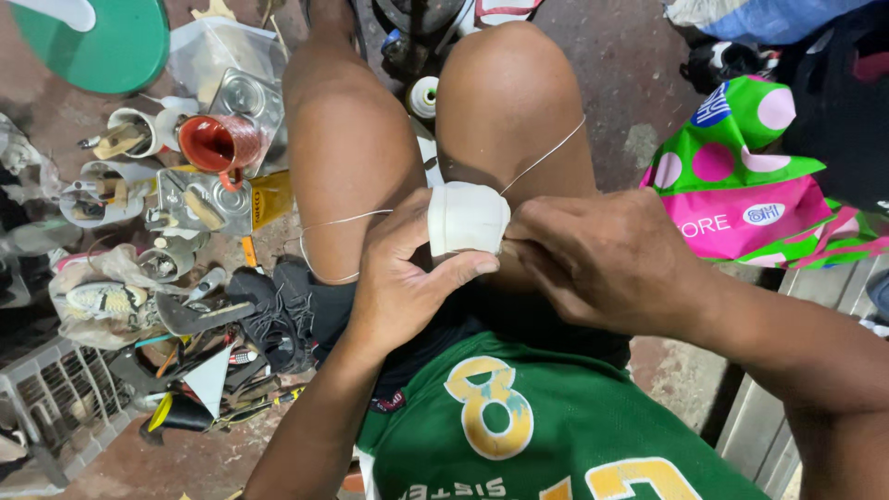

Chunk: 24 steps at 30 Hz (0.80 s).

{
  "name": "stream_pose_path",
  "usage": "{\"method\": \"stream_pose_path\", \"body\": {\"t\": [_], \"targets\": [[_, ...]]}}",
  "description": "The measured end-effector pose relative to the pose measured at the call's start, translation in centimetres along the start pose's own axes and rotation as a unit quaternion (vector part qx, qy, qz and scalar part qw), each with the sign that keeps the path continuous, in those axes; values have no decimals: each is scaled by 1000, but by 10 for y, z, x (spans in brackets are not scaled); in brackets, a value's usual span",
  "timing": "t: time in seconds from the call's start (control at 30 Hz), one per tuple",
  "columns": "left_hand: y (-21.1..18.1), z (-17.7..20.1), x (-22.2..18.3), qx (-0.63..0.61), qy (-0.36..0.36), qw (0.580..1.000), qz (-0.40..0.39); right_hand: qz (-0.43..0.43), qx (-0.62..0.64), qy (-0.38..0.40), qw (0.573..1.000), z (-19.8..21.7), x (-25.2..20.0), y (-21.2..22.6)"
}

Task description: The person is stitching a white shoe component by hand using a needle and thread, pulling the thread tight through the material while holding the piece between their legs.

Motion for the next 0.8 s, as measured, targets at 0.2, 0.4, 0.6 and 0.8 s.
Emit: {"method": "stream_pose_path", "body": {"t": [0.2,0.4,0.6,0.8], "targets": [[8,42,-63,43,-189,978,74,-36,97,56,993,-2,-1,-19],[19,131,-113,295,-291,881,229,-40,143,70,987,-3,1,-34],[-18,55,-77,371,-141,918,-7,-24,158,84,984,-5,2,-41],[-1,37,-58,163,-104,981,10,24,204,91,975,-3,9,-43]]}}
Point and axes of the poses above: each hand's wrist, its own x-axis towards the middle knuckle, its own z-axis out of the back of the hand, y = z × x, the point moved 6 cm from there along x, towards the middle knuckle, and after that the axes turned 1 degree about -x, right-handed, at the moved point
